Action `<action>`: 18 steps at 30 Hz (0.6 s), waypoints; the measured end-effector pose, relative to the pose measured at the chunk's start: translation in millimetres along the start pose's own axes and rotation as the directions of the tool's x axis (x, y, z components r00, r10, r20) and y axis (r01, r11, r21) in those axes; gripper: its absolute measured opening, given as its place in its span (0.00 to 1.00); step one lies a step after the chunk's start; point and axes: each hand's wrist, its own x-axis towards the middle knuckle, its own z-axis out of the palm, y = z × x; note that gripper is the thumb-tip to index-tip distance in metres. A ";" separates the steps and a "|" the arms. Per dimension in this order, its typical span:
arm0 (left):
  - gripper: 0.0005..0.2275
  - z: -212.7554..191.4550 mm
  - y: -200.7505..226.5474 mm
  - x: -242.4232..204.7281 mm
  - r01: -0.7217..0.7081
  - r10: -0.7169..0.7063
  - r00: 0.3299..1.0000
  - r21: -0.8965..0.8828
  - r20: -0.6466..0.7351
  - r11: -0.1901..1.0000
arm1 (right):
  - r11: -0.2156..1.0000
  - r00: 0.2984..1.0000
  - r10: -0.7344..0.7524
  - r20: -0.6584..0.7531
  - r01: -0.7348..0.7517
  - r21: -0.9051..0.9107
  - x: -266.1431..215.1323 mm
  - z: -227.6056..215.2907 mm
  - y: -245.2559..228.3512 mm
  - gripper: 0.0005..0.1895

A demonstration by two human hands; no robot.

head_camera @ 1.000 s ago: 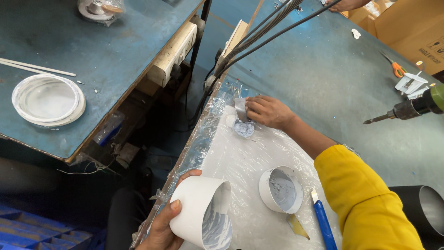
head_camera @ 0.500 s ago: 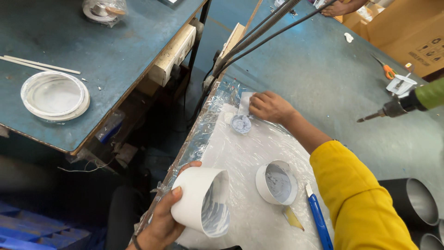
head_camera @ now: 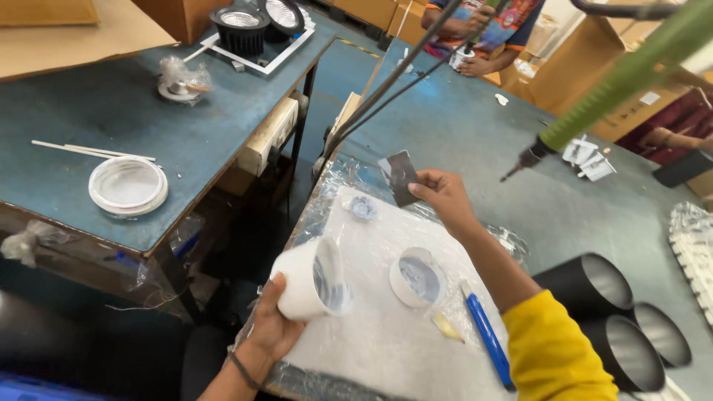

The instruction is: The person uses a metal spatula to scoop a gray paste from a small container and applies it to the interior surface of a white cylindrical object. They rotate the cylinder and repeatedly spread the paste along the inner walls, occasionally scraping excess material back into the container.

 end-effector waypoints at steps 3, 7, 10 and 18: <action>0.40 -0.8 -5.9 1.5 -0.011 0.020 0.997 -0.103 0.079 0.995 | 0.985 0.993 0.091 -0.072 -0.079 0.153 -47.0 -5.6 -22.2 0.09; 0.36 0.0 -21.1 -20.9 0.038 -0.010 0.957 -0.092 0.289 0.995 | 0.969 0.980 0.189 -0.055 -0.177 0.175 -117.9 0.8 -40.5 0.09; 0.36 19.0 -29.3 -38.4 0.036 -0.046 0.949 0.038 0.310 0.999 | 0.960 0.978 0.206 -0.035 -0.195 0.203 -169.5 7.8 -49.9 0.08; 0.38 58.6 -35.3 -63.7 0.099 -0.107 0.973 0.050 0.203 0.994 | 0.928 0.959 0.282 -0.018 -0.268 0.261 -225.7 23.6 -67.2 0.10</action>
